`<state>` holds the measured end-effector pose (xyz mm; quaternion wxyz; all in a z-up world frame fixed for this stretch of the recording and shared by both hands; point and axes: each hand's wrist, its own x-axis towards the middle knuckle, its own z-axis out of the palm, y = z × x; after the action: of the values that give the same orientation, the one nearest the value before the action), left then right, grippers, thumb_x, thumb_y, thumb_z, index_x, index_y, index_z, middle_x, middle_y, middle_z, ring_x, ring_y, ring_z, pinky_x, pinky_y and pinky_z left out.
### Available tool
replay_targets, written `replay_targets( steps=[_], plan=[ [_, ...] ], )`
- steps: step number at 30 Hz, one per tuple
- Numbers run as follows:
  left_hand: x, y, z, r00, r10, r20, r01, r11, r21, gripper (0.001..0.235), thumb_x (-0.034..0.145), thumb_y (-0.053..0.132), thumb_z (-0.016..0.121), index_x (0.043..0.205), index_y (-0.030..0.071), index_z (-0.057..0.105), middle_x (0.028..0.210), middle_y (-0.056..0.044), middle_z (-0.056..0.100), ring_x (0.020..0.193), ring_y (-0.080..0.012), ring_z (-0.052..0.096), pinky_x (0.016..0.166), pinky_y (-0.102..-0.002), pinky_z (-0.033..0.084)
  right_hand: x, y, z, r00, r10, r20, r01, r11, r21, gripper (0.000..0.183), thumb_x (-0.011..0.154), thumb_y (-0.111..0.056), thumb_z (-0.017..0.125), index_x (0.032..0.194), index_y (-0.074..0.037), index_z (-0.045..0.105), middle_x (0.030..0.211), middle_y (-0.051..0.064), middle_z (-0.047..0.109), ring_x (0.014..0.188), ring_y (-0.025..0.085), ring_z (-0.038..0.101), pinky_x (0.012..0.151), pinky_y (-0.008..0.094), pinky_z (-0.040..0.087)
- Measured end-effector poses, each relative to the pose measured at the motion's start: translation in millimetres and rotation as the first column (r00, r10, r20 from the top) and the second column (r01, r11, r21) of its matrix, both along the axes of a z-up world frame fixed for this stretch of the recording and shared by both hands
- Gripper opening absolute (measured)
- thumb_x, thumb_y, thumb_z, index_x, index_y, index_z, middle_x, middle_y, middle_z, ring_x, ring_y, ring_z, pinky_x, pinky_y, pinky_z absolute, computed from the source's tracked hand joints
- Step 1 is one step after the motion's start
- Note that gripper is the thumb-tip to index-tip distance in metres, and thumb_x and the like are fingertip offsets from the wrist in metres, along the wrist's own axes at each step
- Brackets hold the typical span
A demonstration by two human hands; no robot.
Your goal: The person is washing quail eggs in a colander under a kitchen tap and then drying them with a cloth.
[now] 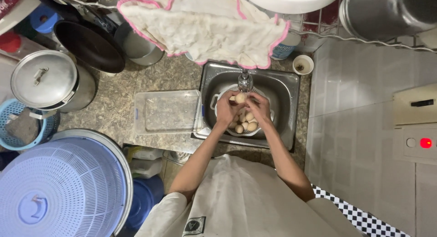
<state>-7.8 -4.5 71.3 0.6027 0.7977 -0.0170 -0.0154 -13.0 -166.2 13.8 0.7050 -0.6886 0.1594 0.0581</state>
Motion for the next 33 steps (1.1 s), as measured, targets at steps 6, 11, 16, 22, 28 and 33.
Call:
replay_targets(
  steps=[6,11,16,22,28,33],
  plan=[
    [-2,1,0,0.998,-0.049,0.047,0.045,0.996,0.083,0.037,0.077,0.009,0.088,0.110,0.004,0.073,0.114,-0.011,0.070,0.091,-0.0231,0.077,0.077,-0.032,0.064,-4,7,17,0.999,0.036,0.026,-0.034,0.997,-0.066,0.028,0.093,-0.015,0.073,0.120,-0.006,0.069,0.111,0.007,0.072,0.096,0.016,0.072,0.077,0.031,0.063],
    [2,2,-15,0.999,-0.047,0.008,0.047,0.999,-0.002,0.044,0.074,0.008,0.088,0.115,0.005,0.072,0.116,-0.011,0.071,0.091,-0.0225,0.078,0.078,-0.031,0.064,-4,-4,-12,0.999,0.004,0.050,-0.009,0.994,0.106,0.027,0.094,-0.011,0.068,0.120,-0.004,0.069,0.112,0.005,0.068,0.100,0.016,0.070,0.081,0.030,0.063],
    [2,3,-9,0.996,-0.054,0.076,0.052,0.998,0.029,0.054,0.074,0.005,0.086,0.126,0.006,0.069,0.120,-0.013,0.070,0.088,-0.0220,0.076,0.076,-0.031,0.064,-5,9,19,1.000,-0.001,0.029,-0.001,0.999,0.038,0.024,0.095,-0.013,0.072,0.118,-0.005,0.068,0.113,0.005,0.068,0.101,0.015,0.066,0.082,0.030,0.059],
    [-2,7,-10,0.999,-0.040,0.015,0.040,0.999,-0.032,0.048,0.074,0.010,0.090,0.119,0.007,0.074,0.100,-0.010,0.077,0.084,-0.0174,0.076,0.077,-0.030,0.064,-4,0,-11,0.999,-0.037,-0.019,0.040,0.967,0.252,0.027,0.094,-0.013,0.070,0.120,-0.007,0.066,0.115,0.005,0.067,0.105,0.016,0.065,0.084,0.028,0.058],
    [-5,9,-17,0.996,-0.058,0.070,0.057,0.998,0.025,0.048,0.071,0.008,0.091,0.115,0.006,0.076,0.105,-0.011,0.078,0.086,-0.0170,0.075,0.076,-0.030,0.063,-6,3,-3,1.000,0.003,-0.028,0.001,0.990,0.141,0.028,0.092,-0.011,0.066,0.120,-0.009,0.062,0.116,0.002,0.065,0.109,0.016,0.068,0.088,0.030,0.064],
    [-4,13,-21,0.995,-0.098,0.031,0.100,0.991,-0.094,0.049,0.074,0.004,0.088,0.121,0.006,0.074,0.108,-0.011,0.077,0.090,-0.0160,0.076,0.080,-0.029,0.063,-13,4,15,0.999,0.035,-0.014,-0.027,0.931,0.363,0.026,0.096,-0.009,0.066,0.122,-0.010,0.061,0.116,0.002,0.064,0.106,0.015,0.064,0.083,0.028,0.055]
  ],
)
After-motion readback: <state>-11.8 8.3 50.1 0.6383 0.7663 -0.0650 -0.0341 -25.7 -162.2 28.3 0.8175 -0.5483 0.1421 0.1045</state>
